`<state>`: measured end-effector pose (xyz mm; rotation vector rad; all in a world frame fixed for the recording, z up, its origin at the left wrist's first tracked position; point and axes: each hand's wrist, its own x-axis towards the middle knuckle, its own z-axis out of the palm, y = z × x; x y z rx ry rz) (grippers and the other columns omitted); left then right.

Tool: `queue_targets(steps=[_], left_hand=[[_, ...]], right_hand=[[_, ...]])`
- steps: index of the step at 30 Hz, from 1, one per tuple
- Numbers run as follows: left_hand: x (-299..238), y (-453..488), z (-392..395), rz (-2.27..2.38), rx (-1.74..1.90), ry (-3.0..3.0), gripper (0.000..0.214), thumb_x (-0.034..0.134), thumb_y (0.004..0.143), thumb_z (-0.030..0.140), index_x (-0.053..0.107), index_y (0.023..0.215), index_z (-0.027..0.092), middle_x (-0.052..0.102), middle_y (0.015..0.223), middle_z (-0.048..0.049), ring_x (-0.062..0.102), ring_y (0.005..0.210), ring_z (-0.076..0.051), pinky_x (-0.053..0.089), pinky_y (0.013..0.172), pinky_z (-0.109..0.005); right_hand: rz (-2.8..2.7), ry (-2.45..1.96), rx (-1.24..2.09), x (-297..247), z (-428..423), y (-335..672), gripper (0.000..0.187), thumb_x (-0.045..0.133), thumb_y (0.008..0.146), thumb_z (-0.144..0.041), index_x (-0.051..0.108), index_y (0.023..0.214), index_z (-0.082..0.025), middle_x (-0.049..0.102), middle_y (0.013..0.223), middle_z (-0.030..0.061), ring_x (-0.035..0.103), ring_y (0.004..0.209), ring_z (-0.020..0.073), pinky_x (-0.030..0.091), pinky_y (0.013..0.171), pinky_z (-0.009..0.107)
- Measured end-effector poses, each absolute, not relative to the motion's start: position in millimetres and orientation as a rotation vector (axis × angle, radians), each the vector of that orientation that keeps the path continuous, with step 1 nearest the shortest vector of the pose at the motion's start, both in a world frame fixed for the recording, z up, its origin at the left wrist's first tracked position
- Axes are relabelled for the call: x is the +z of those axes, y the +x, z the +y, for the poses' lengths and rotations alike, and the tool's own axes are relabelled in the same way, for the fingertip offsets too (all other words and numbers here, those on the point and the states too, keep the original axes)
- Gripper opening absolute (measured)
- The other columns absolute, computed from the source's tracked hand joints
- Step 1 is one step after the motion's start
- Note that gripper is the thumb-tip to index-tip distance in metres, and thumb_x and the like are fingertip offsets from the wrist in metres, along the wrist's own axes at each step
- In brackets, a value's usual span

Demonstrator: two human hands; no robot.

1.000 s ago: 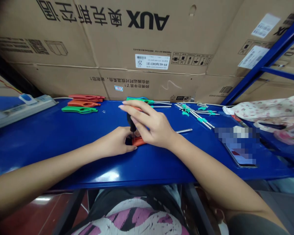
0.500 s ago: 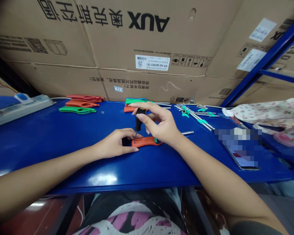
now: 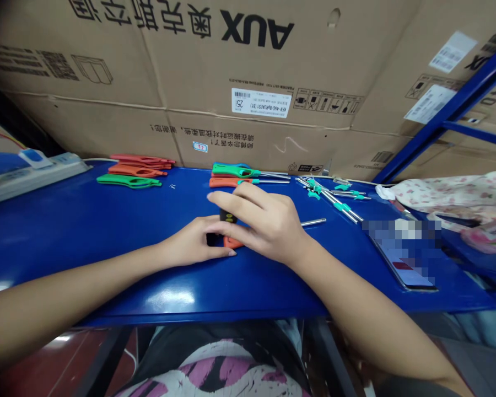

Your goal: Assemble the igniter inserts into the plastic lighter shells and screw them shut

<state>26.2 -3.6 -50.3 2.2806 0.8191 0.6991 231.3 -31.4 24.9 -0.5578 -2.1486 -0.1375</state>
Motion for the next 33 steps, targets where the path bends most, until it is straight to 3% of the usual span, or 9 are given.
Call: queue_targets(steps=[4, 10, 15, 17, 21, 26, 28, 31, 33], left_hand=[[-50.5, 26.2, -3.0, 0.801, 0.732, 2.295, 0.028, 0.08, 0.079, 0.035, 0.069, 0.096, 0.015, 0.067, 0.096, -0.004, 0.062, 0.081, -0.017, 0.049, 0.073, -0.028], [-52.2, 25.7, -2.6, 0.781, 0.712, 2.306, 0.034, 0.078, 0.08, 0.034, 0.069, 0.11, 0.018, 0.069, 0.104, -0.005, 0.065, 0.091, -0.019, 0.051, 0.079, -0.029], [-51.2, 25.8, -4.6, 0.778, 0.706, 2.33, 0.035, 0.074, 0.083, 0.031, 0.069, 0.114, 0.016, 0.068, 0.104, -0.0066, 0.065, 0.092, -0.02, 0.052, 0.084, -0.032], [-51.3, 26.0, -4.8, 0.789, 0.704, 2.346, 0.036, 0.073, 0.082, 0.029, 0.068, 0.116, 0.016, 0.067, 0.102, -0.0062, 0.065, 0.091, -0.02, 0.052, 0.085, -0.033], [-52.6, 26.6, -4.7, 0.778, 0.727, 2.356, 0.033, 0.073, 0.082, 0.027, 0.068, 0.113, 0.016, 0.068, 0.107, -0.0071, 0.065, 0.097, -0.021, 0.052, 0.089, -0.034], [-50.5, 27.2, -7.6, 0.796, 0.743, 2.339, 0.033, 0.073, 0.081, 0.028, 0.068, 0.111, 0.016, 0.068, 0.105, -0.0076, 0.066, 0.096, -0.021, 0.052, 0.087, -0.033], [-48.7, 27.3, -8.5, 0.815, 0.736, 2.335, 0.03, 0.073, 0.08, 0.027, 0.068, 0.107, 0.015, 0.068, 0.101, -0.007, 0.065, 0.09, -0.021, 0.053, 0.081, -0.033], [-46.7, 27.3, -8.7, 0.804, 0.733, 2.353, 0.027, 0.071, 0.081, 0.024, 0.068, 0.106, 0.017, 0.07, 0.1, -0.0062, 0.065, 0.089, -0.021, 0.052, 0.081, -0.033], [-46.1, 27.3, -8.5, 0.799, 0.735, 2.367, 0.029, 0.071, 0.081, 0.025, 0.068, 0.109, 0.017, 0.07, 0.101, -0.0065, 0.065, 0.092, -0.022, 0.052, 0.085, -0.035]], right_hand=[[-2.236, -0.602, 0.084, 27.0, -29.5, 234.7, 0.038, 0.045, 0.101, -0.02, 0.058, 0.137, -0.022, 0.066, 0.129, 0.0104, 0.066, 0.11, 0.0206, 0.059, 0.085, 0.033], [-2.001, -0.633, -0.037, 15.9, -18.4, 234.2, 0.025, 0.071, 0.089, -0.035, 0.071, 0.111, -0.024, 0.074, 0.094, 0.0042, 0.063, 0.068, 0.0151, 0.057, 0.067, 0.03], [-2.074, -0.645, 0.376, 9.4, -17.2, 231.9, 0.04, 0.042, 0.104, -0.03, 0.048, 0.143, -0.025, 0.067, 0.119, 0.0086, 0.056, 0.053, 0.0077, 0.053, 0.053, 0.025], [-2.049, -0.632, 0.513, 8.6, -16.6, 230.5, 0.038, 0.045, 0.103, -0.03, 0.05, 0.141, -0.026, 0.067, 0.119, 0.0073, 0.057, 0.055, 0.0074, 0.051, 0.048, 0.023], [-1.977, -0.594, 0.06, 9.5, -14.6, 232.4, 0.028, 0.073, 0.088, -0.035, 0.069, 0.113, -0.024, 0.071, 0.096, 0.0049, 0.064, 0.071, 0.0158, 0.056, 0.061, 0.028], [-2.1, -0.565, 0.223, 13.7, -18.4, 234.0, 0.041, 0.041, 0.104, -0.029, 0.053, 0.142, -0.022, 0.069, 0.12, 0.0109, 0.069, 0.08, 0.0163, 0.059, 0.067, 0.031], [-2.064, -0.589, 0.33, 14.0, -19.2, 232.3, 0.038, 0.045, 0.103, -0.03, 0.058, 0.138, -0.023, 0.071, 0.115, 0.0092, 0.068, 0.074, 0.0142, 0.058, 0.062, 0.028], [-1.97, -0.552, 0.061, 12.0, -17.8, 231.3, 0.025, 0.067, 0.092, -0.034, 0.072, 0.114, -0.023, 0.073, 0.096, 0.0063, 0.065, 0.072, 0.0156, 0.059, 0.066, 0.03], [-1.961, -0.51, -0.101, 10.2, -17.1, 231.9, 0.027, 0.067, 0.091, -0.034, 0.072, 0.116, -0.023, 0.074, 0.097, 0.0076, 0.066, 0.079, 0.0185, 0.059, 0.072, 0.033]])
